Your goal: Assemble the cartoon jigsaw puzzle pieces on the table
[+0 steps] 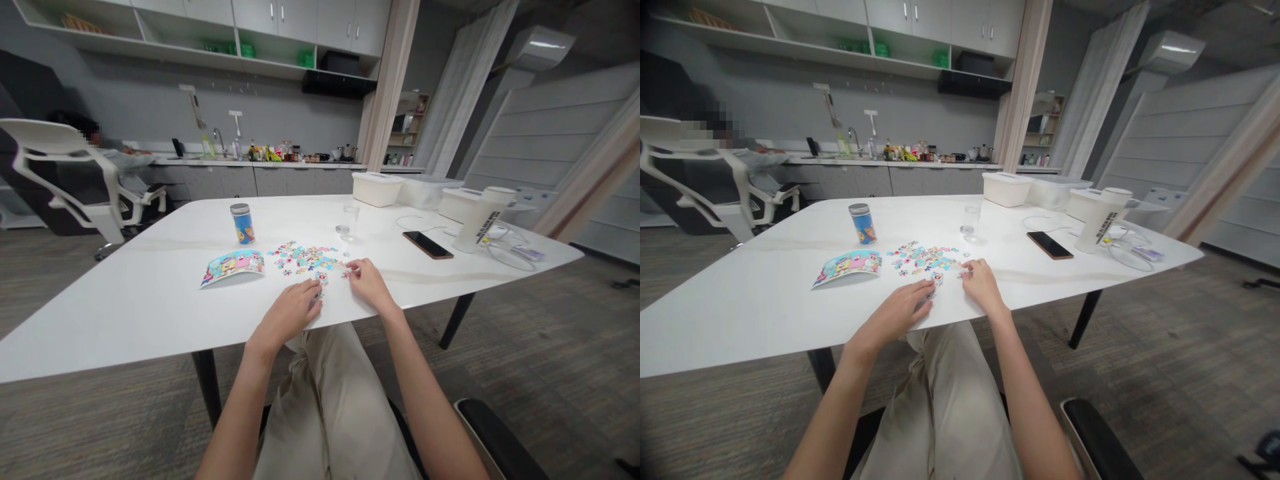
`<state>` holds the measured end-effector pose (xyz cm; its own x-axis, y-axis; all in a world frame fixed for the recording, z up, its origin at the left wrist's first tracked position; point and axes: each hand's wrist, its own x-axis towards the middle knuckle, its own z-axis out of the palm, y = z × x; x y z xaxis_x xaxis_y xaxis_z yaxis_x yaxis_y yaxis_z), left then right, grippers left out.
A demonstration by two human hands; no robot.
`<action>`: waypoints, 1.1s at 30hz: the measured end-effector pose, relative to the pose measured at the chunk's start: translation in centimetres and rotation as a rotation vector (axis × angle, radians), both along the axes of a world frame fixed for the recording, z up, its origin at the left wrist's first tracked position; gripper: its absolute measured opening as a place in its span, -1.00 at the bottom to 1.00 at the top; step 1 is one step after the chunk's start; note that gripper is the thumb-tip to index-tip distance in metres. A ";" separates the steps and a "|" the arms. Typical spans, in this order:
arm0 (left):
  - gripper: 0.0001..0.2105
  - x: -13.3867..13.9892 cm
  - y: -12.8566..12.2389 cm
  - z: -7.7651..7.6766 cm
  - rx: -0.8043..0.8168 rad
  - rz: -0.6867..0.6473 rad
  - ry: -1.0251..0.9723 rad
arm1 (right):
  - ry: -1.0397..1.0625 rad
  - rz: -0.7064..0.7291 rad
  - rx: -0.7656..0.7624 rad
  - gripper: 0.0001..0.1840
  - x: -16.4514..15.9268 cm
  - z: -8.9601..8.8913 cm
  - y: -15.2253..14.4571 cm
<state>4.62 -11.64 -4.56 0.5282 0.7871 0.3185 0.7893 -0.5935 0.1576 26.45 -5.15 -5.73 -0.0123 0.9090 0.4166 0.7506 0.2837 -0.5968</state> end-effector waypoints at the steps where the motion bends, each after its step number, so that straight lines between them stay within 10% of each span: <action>1: -0.63 0.0 -0.1 0.1 -0.007 0.000 0.005 | -0.012 0.012 -0.018 -0.76 -0.1 0.2 -0.2; 26: -0.55 -0.3 0.3 -0.5 -0.010 0.022 0.012 | -0.219 -0.130 -0.068 -0.49 -1.1 1.1 -1.9; 33: -0.57 -0.4 0.4 -0.6 0.011 0.012 0.006 | -0.331 0.040 -0.174 -0.45 -1.2 1.5 -2.1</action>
<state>4.21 -11.26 -5.21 0.5209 0.7897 0.3241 0.7972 -0.5858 0.1459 25.27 -7.21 -4.23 -0.1576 0.9619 0.2233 0.9013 0.2325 -0.3655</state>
